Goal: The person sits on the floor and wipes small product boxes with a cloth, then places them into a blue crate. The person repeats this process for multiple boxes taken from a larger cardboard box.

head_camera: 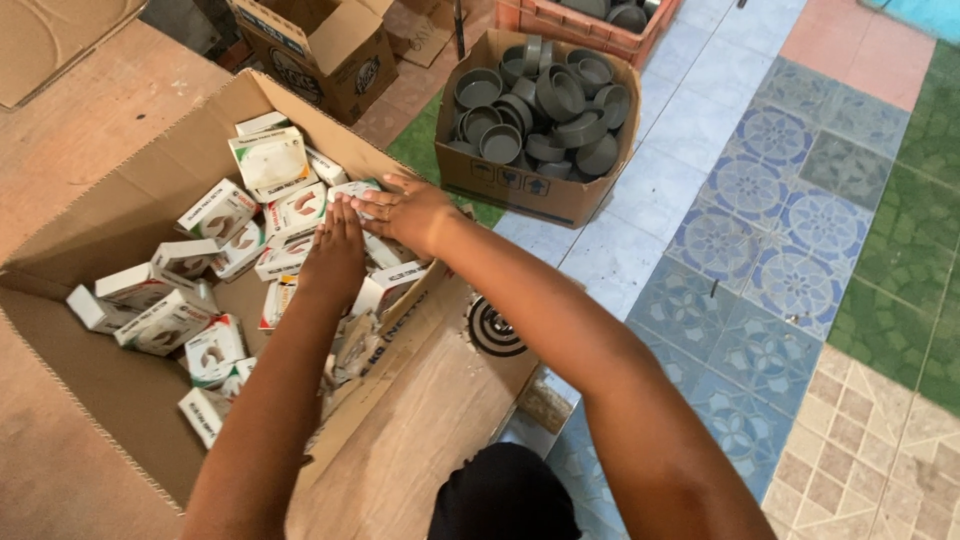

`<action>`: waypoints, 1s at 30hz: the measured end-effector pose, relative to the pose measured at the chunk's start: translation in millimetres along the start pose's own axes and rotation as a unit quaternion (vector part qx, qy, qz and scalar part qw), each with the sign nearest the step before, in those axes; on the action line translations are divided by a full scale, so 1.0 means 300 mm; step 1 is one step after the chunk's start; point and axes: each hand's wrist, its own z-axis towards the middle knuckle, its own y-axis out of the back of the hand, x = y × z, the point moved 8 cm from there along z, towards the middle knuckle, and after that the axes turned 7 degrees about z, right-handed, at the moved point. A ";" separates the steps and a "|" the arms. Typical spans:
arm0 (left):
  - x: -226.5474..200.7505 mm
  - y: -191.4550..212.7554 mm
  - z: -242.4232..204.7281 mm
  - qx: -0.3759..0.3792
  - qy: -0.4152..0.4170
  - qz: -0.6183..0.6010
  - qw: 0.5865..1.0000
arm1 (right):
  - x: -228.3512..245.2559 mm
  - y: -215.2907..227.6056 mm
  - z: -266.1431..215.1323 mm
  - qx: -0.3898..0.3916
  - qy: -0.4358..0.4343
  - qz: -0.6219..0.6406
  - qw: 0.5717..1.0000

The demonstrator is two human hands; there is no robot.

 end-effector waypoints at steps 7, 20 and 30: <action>-0.018 -0.005 -0.008 -0.107 0.015 0.061 0.992 | 0.016 0.047 -0.063 0.024 -0.008 -0.033 0.999; -0.004 -0.079 0.053 -0.188 0.025 0.130 0.973 | 0.014 0.040 -0.056 0.078 -0.003 -0.060 0.995; 0.043 0.056 -0.023 -0.064 0.023 -0.020 0.997 | 0.028 0.052 0.032 0.101 -0.013 -0.091 0.991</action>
